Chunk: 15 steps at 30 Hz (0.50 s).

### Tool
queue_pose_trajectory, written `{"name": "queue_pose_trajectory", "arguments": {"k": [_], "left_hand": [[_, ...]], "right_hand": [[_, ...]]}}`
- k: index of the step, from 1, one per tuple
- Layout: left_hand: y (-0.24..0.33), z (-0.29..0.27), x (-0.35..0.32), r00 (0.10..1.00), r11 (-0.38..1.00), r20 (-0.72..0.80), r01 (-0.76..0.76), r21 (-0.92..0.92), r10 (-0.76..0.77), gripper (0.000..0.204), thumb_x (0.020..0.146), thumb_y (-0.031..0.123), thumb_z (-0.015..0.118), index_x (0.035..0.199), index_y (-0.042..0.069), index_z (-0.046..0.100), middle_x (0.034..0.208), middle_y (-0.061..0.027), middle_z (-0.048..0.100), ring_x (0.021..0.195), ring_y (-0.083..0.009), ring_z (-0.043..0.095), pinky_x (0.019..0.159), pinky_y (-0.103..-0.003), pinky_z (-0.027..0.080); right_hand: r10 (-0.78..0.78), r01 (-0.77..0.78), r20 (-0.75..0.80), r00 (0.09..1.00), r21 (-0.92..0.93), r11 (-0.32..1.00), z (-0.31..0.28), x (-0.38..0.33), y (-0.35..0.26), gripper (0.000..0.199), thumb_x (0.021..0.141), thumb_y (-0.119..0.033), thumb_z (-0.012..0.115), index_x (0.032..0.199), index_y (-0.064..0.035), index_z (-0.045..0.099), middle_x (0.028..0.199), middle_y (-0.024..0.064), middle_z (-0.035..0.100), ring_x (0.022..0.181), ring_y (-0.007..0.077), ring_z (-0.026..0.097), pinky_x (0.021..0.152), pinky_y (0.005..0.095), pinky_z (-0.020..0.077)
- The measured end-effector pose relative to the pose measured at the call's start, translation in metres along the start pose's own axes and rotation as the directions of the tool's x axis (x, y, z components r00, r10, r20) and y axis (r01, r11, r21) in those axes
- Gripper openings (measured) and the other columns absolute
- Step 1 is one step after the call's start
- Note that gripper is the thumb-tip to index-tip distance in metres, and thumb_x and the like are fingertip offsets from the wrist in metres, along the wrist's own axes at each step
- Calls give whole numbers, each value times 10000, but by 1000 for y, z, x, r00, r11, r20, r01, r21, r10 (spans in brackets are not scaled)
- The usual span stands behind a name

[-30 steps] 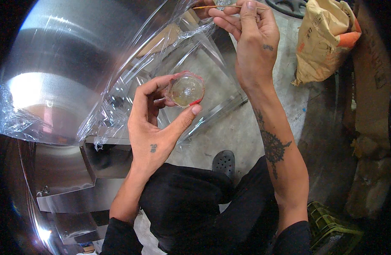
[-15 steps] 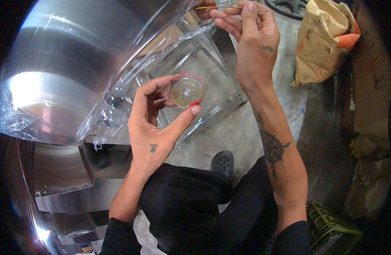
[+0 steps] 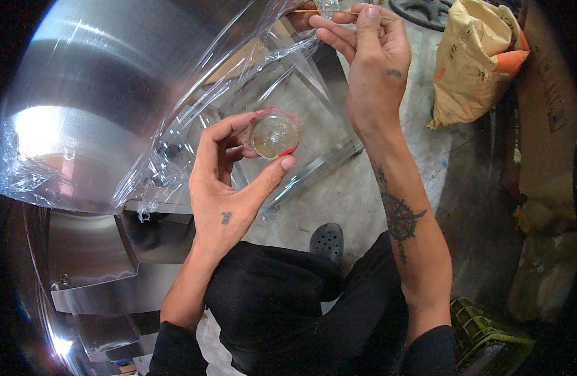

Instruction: The person uses a small brush to apply a clear adhesive from a small container onto the edges of a plastic-wrapped metal surface. They repeatedly dip the brush into the container and spread the glue along seams and corners.

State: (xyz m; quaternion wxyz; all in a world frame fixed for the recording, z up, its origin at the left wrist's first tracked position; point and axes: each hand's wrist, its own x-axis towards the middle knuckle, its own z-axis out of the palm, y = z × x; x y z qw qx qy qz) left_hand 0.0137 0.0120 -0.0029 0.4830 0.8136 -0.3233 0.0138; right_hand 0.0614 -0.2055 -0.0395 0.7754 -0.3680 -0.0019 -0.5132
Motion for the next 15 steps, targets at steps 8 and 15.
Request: {"name": "queue_pose_trajectory", "arguments": {"k": [8,15], "left_hand": [[1,3,1,1000,1000,-6,-10,-11,10,641,853,15,898,1402,9,568,1372,-120,649,1249,-202,634,1087,-351,504],[0,2,3,999,999,-53,15,30,-13,651,838,25,914,1395,10,576,1355,-102,660,1195,-184,651,1042,-339,515]], "right_hand": [[-8,8,9,1000,-1,1000,-2,1,-1,279,1178,-221,440,1152,46,518,1021,189,683,914,277,795,787,312,668],[87,-84,62,994,-52,995,-11,-31,-49,289,1157,-260,532,1150,25,575,977,132,703,891,220,774,790,313,628]]}}
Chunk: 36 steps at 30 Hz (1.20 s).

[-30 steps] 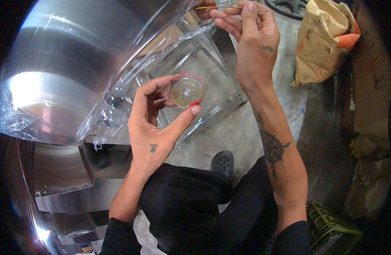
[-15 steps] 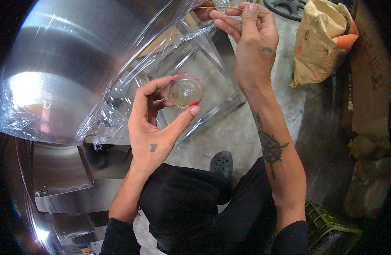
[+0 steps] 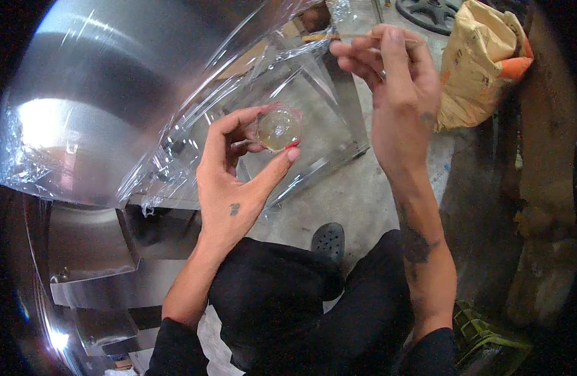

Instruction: The person uses a small brush to apply a clear adhesive from a small container onto the edges of a plastic-wrapped metal surface. They repeatedly dip the brush into the container and spread the glue along seams and corners.

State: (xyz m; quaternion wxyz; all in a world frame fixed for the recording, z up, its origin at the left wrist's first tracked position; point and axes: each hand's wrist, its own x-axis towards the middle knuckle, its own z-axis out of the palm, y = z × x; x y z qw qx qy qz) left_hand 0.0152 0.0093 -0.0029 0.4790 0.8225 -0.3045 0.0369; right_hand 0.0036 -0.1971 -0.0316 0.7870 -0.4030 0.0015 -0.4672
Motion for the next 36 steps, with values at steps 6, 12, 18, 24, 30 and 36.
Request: {"name": "queue_pose_trajectory", "arguments": {"k": [6,12,18,24,30,36], "left_hand": [[-7,0,3,999,998,-17,-42,39,42,647,839,12,906,1394,13,573,1404,-120,661,1222,-193,651,1025,-346,519],[-5,2,4,980,971,-15,-193,144,197,633,845,-3,892,1390,10,569,1469,-149,627,1304,-231,630,1050,-364,515],[-4,2,2,967,945,-9,-248,213,255,636,845,0,890,1392,11,567,1479,-158,620,1349,-249,617,1057,-379,515],[-5,3,3,981,968,-19,-186,167,192,656,840,31,908,1401,22,569,1439,-136,645,1283,-222,641,1027,-359,515],[-1,5,5,991,984,-65,-105,144,116,626,836,68,922,1372,22,601,1324,-107,685,1157,-185,659,966,-342,535],[-9,7,6,985,987,-127,-105,119,120,586,823,88,933,1327,16,643,1230,-100,704,1022,-155,665,922,-334,569]], "right_hand": [[-9,107,277,961,-342,933,-4,-43,-23,166,1100,-163,654,1130,0,644,966,71,718,802,106,662,728,251,525],[-191,458,485,853,-521,720,-5,-43,-18,96,1042,-85,704,1080,-2,674,903,72,687,729,139,611,657,278,490],[-110,326,410,905,-507,798,-4,-45,-18,87,1020,-80,706,1034,-11,656,883,145,674,728,287,695,655,384,547],[21,135,299,954,-491,861,-6,-45,-24,170,1100,-174,659,1135,-8,640,975,44,722,792,64,608,713,223,494],[125,-42,249,960,-314,948,-5,-35,-22,222,1127,-232,611,1127,-10,614,1009,77,721,840,107,677,744,262,553],[23,-24,-7,1000,-108,994,0,3,3,266,1149,-239,554,1124,24,593,1050,136,716,921,225,771,815,320,637]]}}
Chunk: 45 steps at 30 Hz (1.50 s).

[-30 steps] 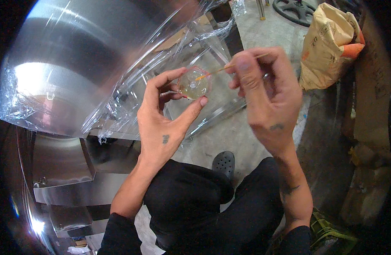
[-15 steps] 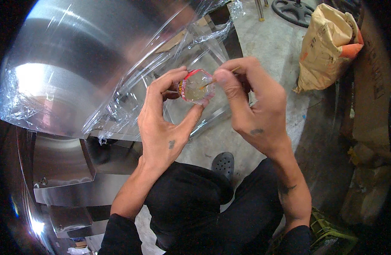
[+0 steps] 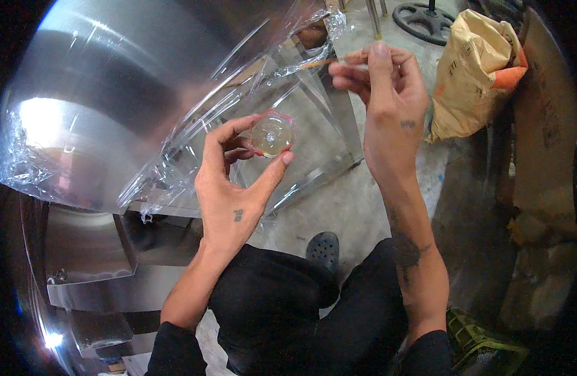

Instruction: The person uses a small brush to apply a clear adhesive from a small container onto the edges of a plastic-wrapped metal surface. They repeatedly dip the brush into the container and spread the glue along seams and corners.

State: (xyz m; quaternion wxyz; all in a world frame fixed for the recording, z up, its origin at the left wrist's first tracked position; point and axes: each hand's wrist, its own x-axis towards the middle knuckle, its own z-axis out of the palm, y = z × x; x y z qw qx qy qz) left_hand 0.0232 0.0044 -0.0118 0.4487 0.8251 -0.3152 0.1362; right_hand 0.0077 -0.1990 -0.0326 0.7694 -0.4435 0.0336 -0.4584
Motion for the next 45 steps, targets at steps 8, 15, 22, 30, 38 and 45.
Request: {"name": "queue_pose_trajectory", "arguments": {"k": [8,15,22,30,38,45], "left_hand": [[3,-2,0,1000,1000,15,-24,9,24,600,830,70,925,1344,11,620,1258,-96,700,1030,-152,657,928,-334,563],[8,-5,-1,996,999,84,32,0,-32,625,862,42,904,1386,7,565,1414,-145,662,1272,-224,642,1051,-373,517],[6,-6,-1,996,1000,87,20,5,-21,622,859,40,906,1382,2,571,1399,-145,666,1252,-218,647,1052,-366,518],[7,-6,-1,995,1000,98,11,-9,-10,612,866,28,895,1385,-3,571,1400,-146,663,1255,-214,645,1062,-366,515],[4,-6,-1,995,1000,97,-3,-19,4,613,866,28,896,1384,-8,570,1393,-145,665,1258,-219,648,1071,-371,515],[6,-7,-2,996,1000,91,12,-3,-12,617,863,35,902,1383,-4,572,1371,-135,672,1236,-207,651,1057,-362,518]], "right_hand": [[-72,79,-71,995,103,992,17,29,19,277,1156,-217,519,1113,56,531,1046,187,690,944,300,793,853,349,679],[-107,120,-102,989,133,984,21,36,29,268,1144,-202,535,1122,64,513,981,196,713,871,246,796,764,301,667],[-101,109,-93,990,78,991,26,35,25,265,1155,-221,515,1124,42,513,987,160,692,868,228,781,764,291,659],[10,-1,-114,993,78,997,22,36,18,265,1168,-231,493,1113,26,519,981,118,673,860,182,763,788,276,654],[-26,34,-126,992,66,997,25,32,12,276,1169,-240,490,1114,29,514,1000,108,647,877,189,772,780,268,658],[-32,41,-113,993,85,996,24,32,16,273,1163,-239,508,1127,32,517,1001,111,649,887,194,769,788,269,655]]}}
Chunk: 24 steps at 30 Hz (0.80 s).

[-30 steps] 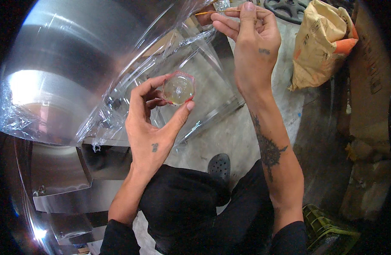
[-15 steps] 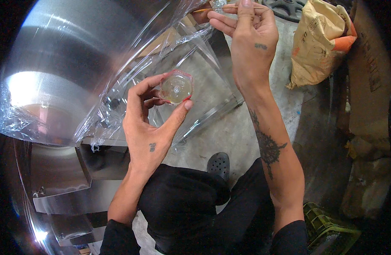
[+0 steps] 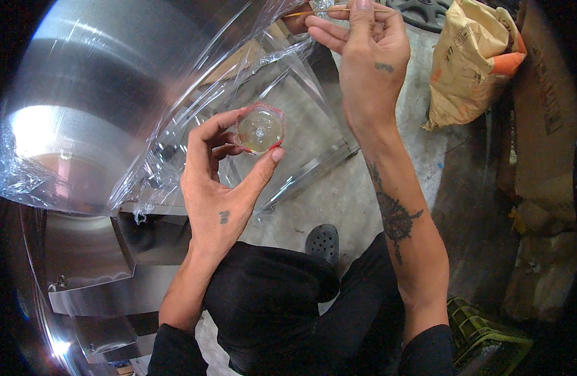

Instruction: The person uses a small brush to apply a clear adhesive from a small container onto the edges of a plastic-wrapped metal surface. They repeatedly dip the brush into the container and spread the glue along seams and corners.

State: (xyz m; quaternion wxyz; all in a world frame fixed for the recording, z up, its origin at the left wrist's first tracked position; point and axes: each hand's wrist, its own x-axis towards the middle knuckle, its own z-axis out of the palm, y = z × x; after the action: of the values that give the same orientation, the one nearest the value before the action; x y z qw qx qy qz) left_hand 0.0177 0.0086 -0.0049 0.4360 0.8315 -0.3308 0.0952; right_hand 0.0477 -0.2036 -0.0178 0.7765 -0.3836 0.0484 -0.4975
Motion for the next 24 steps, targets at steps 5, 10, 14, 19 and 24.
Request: {"name": "queue_pose_trajectory", "arguments": {"k": [5,10,14,19,24], "left_hand": [[4,1,1,1000,1000,7,12,17,-12,617,866,41,901,1386,-7,571,1374,-134,671,1238,-207,648,1063,-364,516],[2,1,0,1000,1000,4,19,1,-19,620,866,35,899,1390,-12,570,1384,-142,667,1245,-208,644,1075,-362,512],[1,0,0,1000,1000,4,14,-3,-14,621,866,29,898,1391,-14,570,1383,-144,666,1246,-210,644,1075,-359,512],[1,1,1,1000,1000,4,1,-18,-1,617,865,26,897,1387,-13,572,1376,-142,668,1239,-213,646,1068,-361,515],[1,0,0,1000,1000,11,3,9,-3,613,867,27,894,1386,-9,570,1377,-142,667,1239,-215,648,1063,-364,517]], "right_hand": [[46,-46,-1,999,1,999,-2,6,6,271,1163,-241,510,1132,28,519,999,109,652,872,184,762,781,267,649],[26,-26,-7,1000,-2,1000,0,5,3,270,1164,-240,505,1130,28,520,998,108,655,872,181,763,776,267,648],[21,-21,-16,1000,-5,1000,3,1,-2,272,1166,-241,500,1127,28,520,999,109,657,876,184,767,778,265,650],[57,-57,-17,998,-27,998,-1,7,2,272,1168,-237,493,1126,30,519,1001,112,659,878,188,770,785,265,654],[80,-80,-29,996,-14,997,0,6,0,269,1166,-233,499,1126,31,521,1000,116,662,879,186,765,789,267,654]]}}
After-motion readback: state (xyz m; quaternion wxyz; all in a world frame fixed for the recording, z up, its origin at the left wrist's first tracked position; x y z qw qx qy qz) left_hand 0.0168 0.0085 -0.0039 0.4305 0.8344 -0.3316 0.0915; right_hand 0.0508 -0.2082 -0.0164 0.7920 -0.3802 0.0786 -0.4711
